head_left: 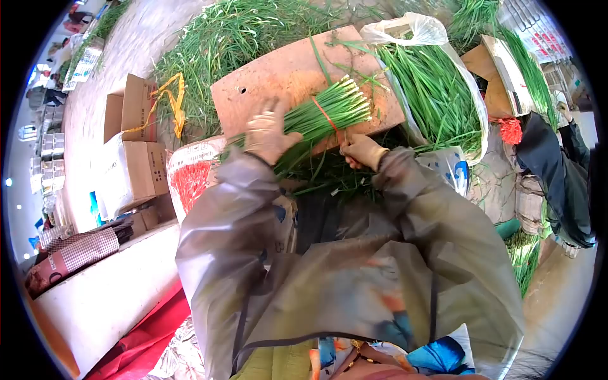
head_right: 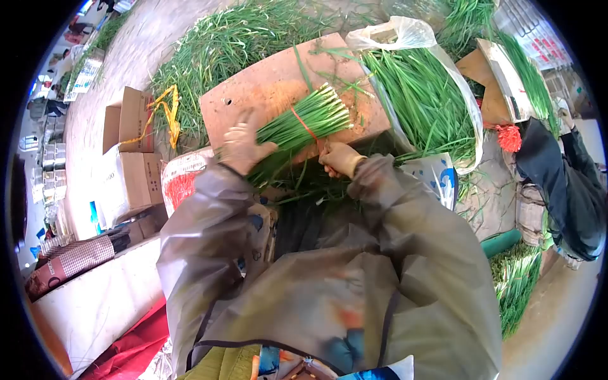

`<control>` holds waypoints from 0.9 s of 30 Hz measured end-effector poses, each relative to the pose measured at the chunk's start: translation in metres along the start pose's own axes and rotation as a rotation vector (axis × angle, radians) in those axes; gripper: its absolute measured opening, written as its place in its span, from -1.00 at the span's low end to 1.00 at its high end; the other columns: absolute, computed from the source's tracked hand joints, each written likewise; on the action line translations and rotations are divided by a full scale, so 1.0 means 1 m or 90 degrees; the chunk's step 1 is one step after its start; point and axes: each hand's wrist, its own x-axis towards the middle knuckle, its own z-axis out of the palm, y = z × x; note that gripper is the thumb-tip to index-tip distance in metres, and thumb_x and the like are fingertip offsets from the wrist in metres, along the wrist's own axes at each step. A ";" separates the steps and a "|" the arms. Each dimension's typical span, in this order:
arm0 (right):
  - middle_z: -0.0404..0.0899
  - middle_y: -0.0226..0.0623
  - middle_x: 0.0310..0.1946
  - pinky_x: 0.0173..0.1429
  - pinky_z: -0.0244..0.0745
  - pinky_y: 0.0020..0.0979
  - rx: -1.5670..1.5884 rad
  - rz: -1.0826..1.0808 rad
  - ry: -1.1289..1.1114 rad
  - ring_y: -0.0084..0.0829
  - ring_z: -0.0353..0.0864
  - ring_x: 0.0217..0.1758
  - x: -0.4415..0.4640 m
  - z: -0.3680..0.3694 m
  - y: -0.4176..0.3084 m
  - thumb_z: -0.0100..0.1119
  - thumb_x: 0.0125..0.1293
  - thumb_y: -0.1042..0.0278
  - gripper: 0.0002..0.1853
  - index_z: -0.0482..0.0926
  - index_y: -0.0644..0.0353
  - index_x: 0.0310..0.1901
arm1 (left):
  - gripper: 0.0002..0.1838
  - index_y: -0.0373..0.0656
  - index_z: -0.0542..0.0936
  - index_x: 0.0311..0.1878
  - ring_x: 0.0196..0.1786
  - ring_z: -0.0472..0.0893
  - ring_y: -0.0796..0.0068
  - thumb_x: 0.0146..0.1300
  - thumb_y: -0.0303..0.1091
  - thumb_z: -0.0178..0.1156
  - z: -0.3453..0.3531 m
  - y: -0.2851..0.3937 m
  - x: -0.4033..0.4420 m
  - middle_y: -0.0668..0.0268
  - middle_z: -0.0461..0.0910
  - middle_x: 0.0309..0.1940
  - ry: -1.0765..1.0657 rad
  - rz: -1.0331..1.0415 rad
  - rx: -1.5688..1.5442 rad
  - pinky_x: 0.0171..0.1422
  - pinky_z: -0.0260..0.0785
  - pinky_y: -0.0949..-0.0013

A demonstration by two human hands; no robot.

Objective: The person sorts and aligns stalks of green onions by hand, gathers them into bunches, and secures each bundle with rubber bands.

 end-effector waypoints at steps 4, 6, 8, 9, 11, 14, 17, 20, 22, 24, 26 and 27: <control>0.52 -0.43 -0.48 -0.36 0.41 -0.48 0.098 -0.177 -0.048 -0.53 0.52 -0.42 -0.028 -0.017 -0.012 0.10 0.23 0.37 -0.88 0.56 0.21 -0.29 | 0.29 -0.07 -0.05 0.41 0.39 0.09 -0.04 -0.40 0.17 0.44 0.032 0.040 0.030 -0.04 0.14 0.32 -0.120 0.023 0.105 0.42 -0.08 0.04; 0.52 -0.44 -0.44 -0.28 0.41 -0.51 0.005 -0.402 0.096 -0.54 0.51 -0.36 -0.016 -0.014 -0.010 0.09 0.24 0.38 -0.88 0.57 0.22 -0.28 | 0.31 -0.07 -0.09 0.42 0.39 0.09 -0.04 -0.41 0.15 0.45 0.053 0.045 0.038 -0.05 0.13 0.32 -0.116 0.016 0.080 0.44 -0.12 0.04; 0.49 -0.46 -0.34 -0.11 0.39 -0.56 -0.046 -0.638 0.199 -0.56 0.49 -0.23 -0.010 -0.007 -0.018 0.06 0.29 0.41 -0.87 0.57 0.25 -0.27 | 0.32 -0.08 -0.11 0.42 0.38 0.11 -0.02 -0.39 0.15 0.45 0.070 0.041 0.046 -0.05 0.08 0.34 -0.092 -0.009 0.025 0.42 -0.08 0.05; 0.50 -0.45 -0.35 -0.15 0.40 -0.58 0.225 -0.492 0.026 -0.57 0.49 -0.27 -0.003 0.002 -0.014 0.04 0.31 0.40 -0.86 0.55 0.26 -0.23 | 0.32 -0.08 -0.11 0.42 0.38 0.11 -0.02 -0.39 0.15 0.45 0.081 0.037 0.049 -0.05 0.08 0.34 -0.094 -0.003 0.026 0.42 -0.08 0.05; 0.49 -0.46 -0.40 -0.23 0.38 -0.62 0.353 -0.335 -0.097 -0.60 0.46 -0.34 -0.001 0.017 -0.005 0.03 0.33 0.36 -0.85 0.51 0.26 -0.23 | 0.26 -0.11 -0.07 0.41 0.29 0.26 -0.06 -0.33 0.16 0.40 0.097 0.028 0.055 -0.11 0.18 0.28 -0.011 -0.116 0.036 0.30 0.15 0.09; 0.38 -0.44 -0.56 -0.38 0.28 -0.54 0.159 -0.351 0.236 -0.59 0.30 -0.50 -0.021 0.035 -0.033 0.02 0.33 0.32 -0.81 0.43 0.24 -0.39 | 0.16 -0.12 0.04 0.35 0.20 0.37 0.04 -0.31 0.17 0.39 0.070 0.044 0.067 -0.02 0.34 0.16 -0.123 -0.233 0.018 0.20 0.25 0.12; 0.43 -0.33 -0.57 -0.31 0.34 -0.45 0.169 -0.399 0.174 -0.47 0.41 -0.46 -0.024 0.019 -0.096 0.08 0.25 0.37 -0.85 0.42 0.24 -0.39 | -0.16 -0.09 0.28 0.17 0.08 0.46 0.24 -0.18 0.08 0.34 0.097 0.053 0.066 0.18 0.52 -0.09 -0.224 -0.329 0.076 0.10 0.28 0.20; 0.51 -0.27 -0.48 -0.26 0.38 -0.39 -0.550 -0.714 0.449 -0.34 0.51 -0.34 0.067 -0.009 -0.151 0.06 0.21 0.31 -0.86 0.51 0.19 -0.36 | -0.39 -0.12 0.39 0.07 0.05 0.46 0.30 -0.06 -0.04 0.24 0.157 0.042 0.032 0.23 0.51 -0.11 0.110 -0.171 0.236 0.09 0.27 0.21; 0.54 -0.24 -0.45 -0.23 0.39 -0.33 -0.537 -0.622 0.369 -0.26 0.54 -0.30 0.070 -0.007 -0.172 0.08 0.17 0.32 -0.88 0.52 0.17 -0.36 | -0.46 -0.15 0.44 0.02 0.04 0.46 0.31 -0.04 -0.08 0.20 0.151 0.035 0.033 0.25 0.51 -0.13 0.120 -0.150 0.220 0.09 0.27 0.20; 0.54 -0.21 -0.27 -0.08 0.43 -0.31 -0.334 -0.553 0.306 -0.25 0.51 -0.13 0.033 -0.018 -0.174 0.06 0.18 0.31 -0.82 0.54 0.15 -0.22 | -0.23 -0.13 0.40 0.08 0.00 0.48 0.28 -0.24 0.06 0.31 0.115 0.046 0.043 0.19 0.52 -0.18 0.072 -0.227 0.083 0.10 0.27 0.18; 0.56 -0.22 -0.14 0.09 0.40 -0.32 -0.358 -0.604 0.423 -0.28 0.49 0.01 -0.008 -0.037 -0.162 0.08 0.23 0.19 -0.75 0.56 0.10 -0.13 | -0.07 -0.12 0.36 0.13 -0.07 0.51 0.22 -0.40 0.08 0.41 0.093 0.044 0.045 0.17 0.53 -0.23 0.017 -0.248 0.006 0.09 0.28 0.16; 0.56 -0.23 -0.07 0.14 0.34 -0.33 -0.398 -0.545 0.485 -0.29 0.49 0.03 -0.040 -0.050 -0.157 0.11 0.22 0.10 -0.69 0.56 0.12 -0.12 | -0.07 -0.12 0.36 0.13 -0.07 0.51 0.22 -0.40 0.08 0.41 0.077 0.042 0.042 0.17 0.53 -0.23 0.030 -0.248 0.007 0.09 0.28 0.16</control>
